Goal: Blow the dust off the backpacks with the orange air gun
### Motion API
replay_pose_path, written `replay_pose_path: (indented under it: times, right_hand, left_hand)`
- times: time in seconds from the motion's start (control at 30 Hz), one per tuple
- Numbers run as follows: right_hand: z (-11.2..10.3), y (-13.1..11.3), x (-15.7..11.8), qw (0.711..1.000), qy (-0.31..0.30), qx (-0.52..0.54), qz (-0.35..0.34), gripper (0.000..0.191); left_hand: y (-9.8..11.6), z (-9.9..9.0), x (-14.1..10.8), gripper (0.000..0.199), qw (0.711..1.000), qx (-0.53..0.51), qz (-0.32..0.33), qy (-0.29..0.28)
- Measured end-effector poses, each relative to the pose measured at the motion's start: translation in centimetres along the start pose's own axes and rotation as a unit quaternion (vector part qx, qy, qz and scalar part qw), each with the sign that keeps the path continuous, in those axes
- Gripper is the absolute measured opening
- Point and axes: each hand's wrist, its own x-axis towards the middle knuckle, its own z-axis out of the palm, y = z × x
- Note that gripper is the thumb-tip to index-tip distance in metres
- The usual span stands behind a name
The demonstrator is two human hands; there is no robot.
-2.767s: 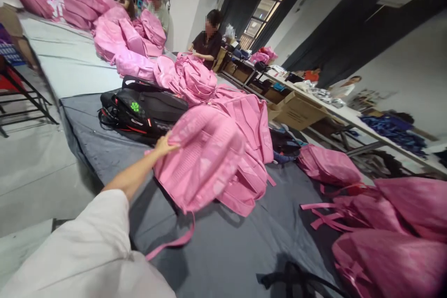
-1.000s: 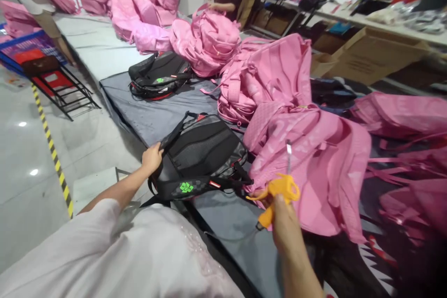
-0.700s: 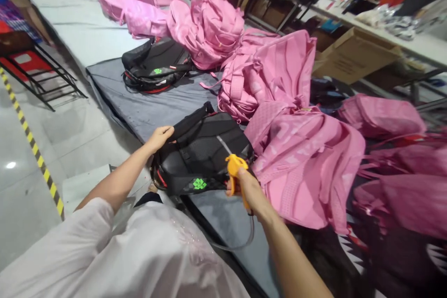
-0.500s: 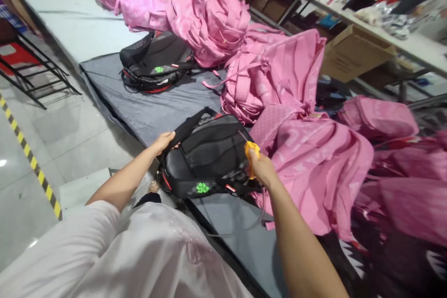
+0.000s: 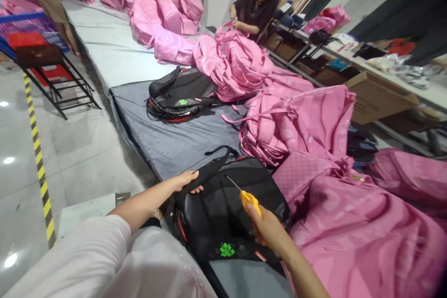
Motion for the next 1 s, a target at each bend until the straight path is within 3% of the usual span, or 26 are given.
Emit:
replay_pose_path:
  times: [0.1, 0.17, 0.2, 0.23, 0.33, 0.37, 0.43, 0.53, 0.63, 0.67, 0.73, 0.8, 0.9, 0.93, 1.0]
  right_hand:
    - [-0.8, -1.3, -0.1, 0.999, -0.040, -0.025, 0.003, 0.057]
    - [-1.8, -1.7, -0.4, 0.996, 0.036, -0.078, 0.018, 0.052]
    - [-2.4, -1.7, -0.6, 0.989, 0.102, -0.107, 0.030, 0.049]
    - [-2.9, -1.6, -1.0, 0.983, 0.131, -0.121, 0.036, 0.051]
    - [-3.5, -0.8, -2.0, 0.984, 0.083, -0.152, 0.041, 0.055]
    - [-3.4, -0.4, -2.2, 0.977, 0.074, -0.192, 0.050, 0.054]
    - [-3.4, 0.5, -2.6, 0.946, 0.095, -0.300, 0.079, 0.049]
    - [-4.4, 2.1, -3.5, 0.923, 0.137, -0.343, 0.107, 0.053]
    - [-5.7, 3.7, -5.0, 0.919, 0.226, -0.293, 0.138, 0.056]
    - [-5.8, 4.2, -5.6, 0.925, 0.225, -0.278, 0.130, 0.055]
    - [-5.8, 5.3, -6.6, 0.956, 0.141, -0.242, 0.086, 0.053]
    - [-5.6, 6.4, -7.4, 0.967, 0.080, -0.228, 0.086, 0.055]
    - [-5.9, 7.9, -8.8, 0.934, 0.166, -0.266, 0.173, 0.058]
    - [-6.1, 8.4, -9.4, 0.935, 0.162, -0.260, 0.180, 0.058]
    - [-6.6, 9.1, -11.1, 0.963, 0.093, -0.203, 0.153, 0.055]
  left_hand:
    - [0.5, 0.1, -0.9, 0.054, 0.996, 0.081, -0.016, -0.023]
    - [0.1, 1.1, -1.9, 0.055, 0.969, 0.242, 0.048, 0.003]
    - [-0.4, 1.9, -2.5, 0.055, 0.933, 0.343, 0.099, 0.030]
    - [-1.0, 2.8, -3.1, 0.055, 0.882, 0.444, 0.149, 0.059]
    - [-3.3, 5.6, -4.3, 0.056, 0.710, 0.659, 0.231, 0.089]
    - [-4.0, 6.2, -4.4, 0.056, 0.673, 0.695, 0.240, 0.085]
    - [-4.7, 7.1, -4.2, 0.057, 0.630, 0.732, 0.238, 0.101]
    - [-4.2, 7.4, -3.0, 0.058, 0.615, 0.741, 0.206, 0.176]
    - [-3.5, 7.9, -2.6, 0.060, 0.613, 0.743, 0.206, 0.174]
    - [-3.6, 8.4, -3.0, 0.060, 0.612, 0.745, 0.211, 0.161]
    - [-4.4, 10.1, -4.5, 0.057, 0.612, 0.744, 0.227, 0.141]
    - [-6.2, 12.4, -6.8, 0.062, 0.617, 0.736, 0.258, 0.109]
    - [-9.5, 15.9, -9.4, 0.087, 0.612, 0.736, 0.288, 0.025]
    - [-10.4, 16.8, -9.6, 0.091, 0.607, 0.744, 0.278, 0.007]
    - [-11.4, 17.7, -9.0, 0.082, 0.615, 0.751, 0.240, 0.020]
